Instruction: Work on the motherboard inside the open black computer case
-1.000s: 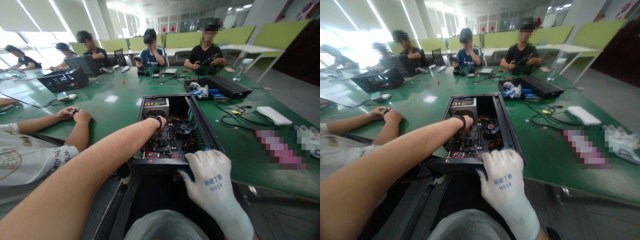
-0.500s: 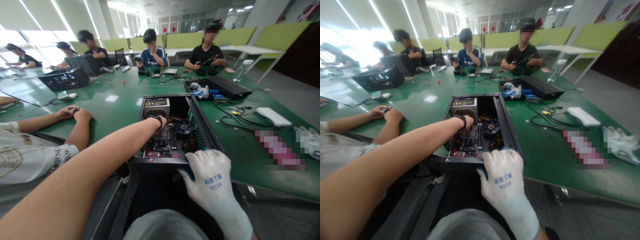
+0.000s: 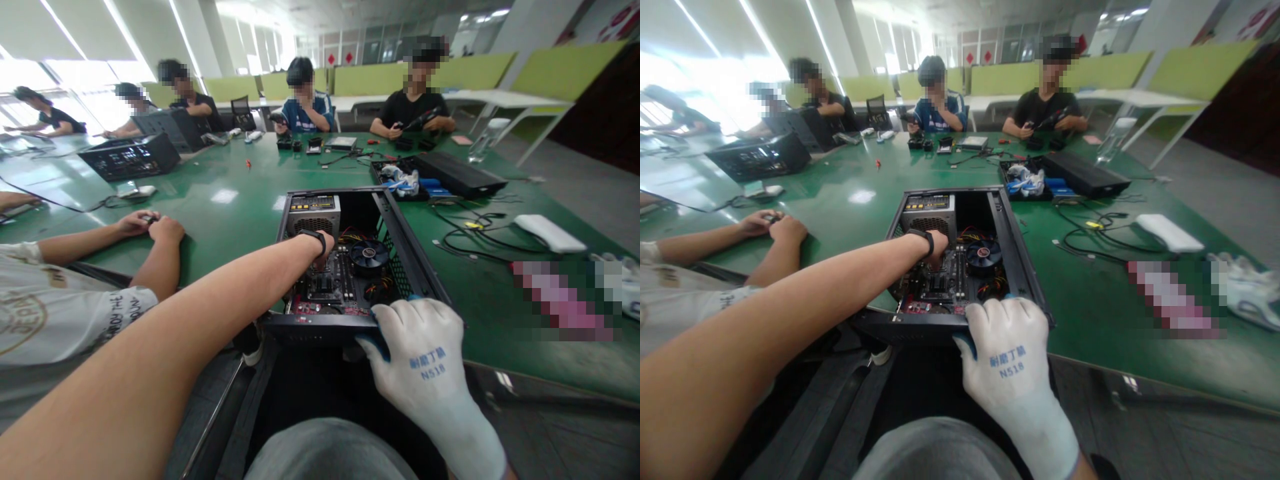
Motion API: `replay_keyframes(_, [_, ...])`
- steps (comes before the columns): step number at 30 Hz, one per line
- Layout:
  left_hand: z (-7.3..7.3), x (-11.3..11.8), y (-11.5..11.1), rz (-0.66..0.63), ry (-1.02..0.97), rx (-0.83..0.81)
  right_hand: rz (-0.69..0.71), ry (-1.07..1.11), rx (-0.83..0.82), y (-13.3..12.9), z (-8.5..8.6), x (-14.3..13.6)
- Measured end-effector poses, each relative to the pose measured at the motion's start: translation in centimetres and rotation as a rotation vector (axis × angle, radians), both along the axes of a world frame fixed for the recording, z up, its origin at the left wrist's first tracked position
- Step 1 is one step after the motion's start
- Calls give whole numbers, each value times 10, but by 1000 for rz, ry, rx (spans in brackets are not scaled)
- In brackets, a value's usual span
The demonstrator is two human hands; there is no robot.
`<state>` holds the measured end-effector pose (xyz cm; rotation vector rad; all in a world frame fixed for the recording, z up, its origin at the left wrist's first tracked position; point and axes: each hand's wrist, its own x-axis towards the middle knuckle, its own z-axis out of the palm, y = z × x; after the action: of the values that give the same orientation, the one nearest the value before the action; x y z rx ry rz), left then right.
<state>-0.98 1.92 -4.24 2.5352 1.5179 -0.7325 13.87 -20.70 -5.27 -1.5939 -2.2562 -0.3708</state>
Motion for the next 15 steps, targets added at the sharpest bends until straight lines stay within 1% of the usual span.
replay_keyframes(6, [1,0,-2,-24,39,0,3,3,15,-1,1,0])
replay_keyframes(10, [0,0,-1,14,-25,-3,-2,6,14,0,1,-1])
replay_keyframes(15, [-11,-4,8,40,-154,17,-2,-1,7,0,1,-1])
